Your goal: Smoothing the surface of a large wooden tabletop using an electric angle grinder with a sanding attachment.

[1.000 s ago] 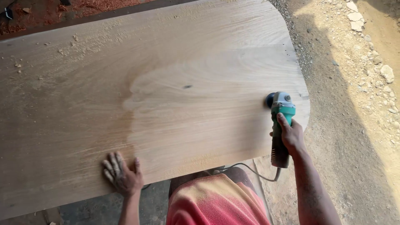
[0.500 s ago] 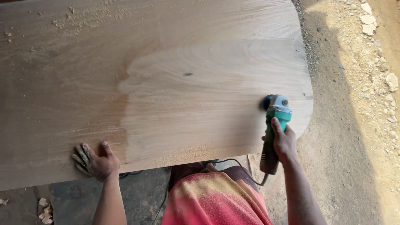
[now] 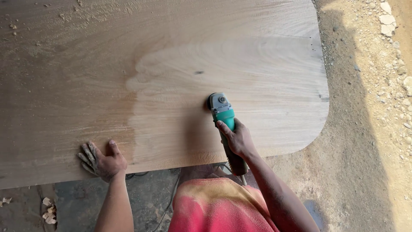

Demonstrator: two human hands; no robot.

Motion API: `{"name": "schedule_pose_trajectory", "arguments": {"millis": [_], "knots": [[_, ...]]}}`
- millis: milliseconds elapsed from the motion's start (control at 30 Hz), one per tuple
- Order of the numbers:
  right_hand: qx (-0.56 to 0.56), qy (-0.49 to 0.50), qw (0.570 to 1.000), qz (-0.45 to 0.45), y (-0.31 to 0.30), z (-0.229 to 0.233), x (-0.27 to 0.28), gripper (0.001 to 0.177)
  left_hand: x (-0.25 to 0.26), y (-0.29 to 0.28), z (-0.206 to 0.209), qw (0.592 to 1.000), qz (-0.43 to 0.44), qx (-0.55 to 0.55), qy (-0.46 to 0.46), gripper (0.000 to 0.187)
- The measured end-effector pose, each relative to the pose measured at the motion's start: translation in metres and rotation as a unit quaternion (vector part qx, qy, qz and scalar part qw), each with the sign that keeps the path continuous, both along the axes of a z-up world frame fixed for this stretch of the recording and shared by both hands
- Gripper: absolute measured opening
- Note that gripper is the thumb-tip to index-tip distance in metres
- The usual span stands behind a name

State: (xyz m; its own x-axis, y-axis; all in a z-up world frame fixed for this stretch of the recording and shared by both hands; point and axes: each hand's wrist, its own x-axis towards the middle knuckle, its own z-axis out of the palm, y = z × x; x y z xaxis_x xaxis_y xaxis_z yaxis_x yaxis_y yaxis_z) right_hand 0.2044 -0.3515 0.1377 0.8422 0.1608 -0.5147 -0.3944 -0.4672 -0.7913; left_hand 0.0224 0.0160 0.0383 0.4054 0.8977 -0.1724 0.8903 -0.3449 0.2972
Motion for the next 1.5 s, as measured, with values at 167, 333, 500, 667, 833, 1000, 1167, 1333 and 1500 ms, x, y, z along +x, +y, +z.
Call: {"name": "schedule_pose_trajectory", "arguments": {"millis": [167, 333, 500, 667, 833, 1000, 1167, 1333, 1500], "knots": [[-0.039, 0.006, 0.999, 0.035, -0.026, 0.007, 0.011, 0.050, 0.000, 0.001, 0.000, 1.000, 0.002, -0.003, -0.003, 0.089], [-0.020, 0.000, 1.000, -0.020, -0.091, -0.011, 0.020, 0.048, -0.002, 0.004, -0.008, 1.000, -0.007, 0.020, -0.006, 0.089], [-0.018, 0.007, 0.991, -0.134, -0.163, -0.019, 0.024, 0.055, -0.004, 0.005, -0.015, 1.000, 0.002, 0.026, -0.007, 0.086], [-0.036, -0.013, 0.974, -0.224, -0.211, -0.008, 0.029, 0.060, 0.006, -0.003, 0.005, 1.000, 0.026, -0.011, 0.000, 0.087], [-0.001, -0.022, 0.948, -0.318, -0.223, -0.010, 0.032, 0.063, 0.003, -0.004, 0.007, 1.000, 0.020, -0.011, -0.003, 0.087], [-0.011, -0.028, 0.963, -0.270, -0.185, -0.013, 0.015, 0.064, 0.003, -0.001, 0.003, 1.000, 0.012, 0.006, -0.001, 0.088], [0.009, -0.005, 0.979, -0.202, -0.121, -0.021, -0.001, 0.057, 0.001, 0.002, -0.005, 0.999, 0.009, 0.023, -0.025, 0.089], [0.051, 0.009, 0.986, -0.158, -0.063, -0.033, -0.005, 0.052, -0.002, 0.004, -0.007, 0.998, 0.001, 0.051, -0.044, 0.087], [0.044, 0.001, 0.988, -0.150, -0.022, -0.034, -0.008, 0.051, -0.004, 0.003, -0.009, 0.998, -0.018, 0.049, -0.037, 0.086]]}}
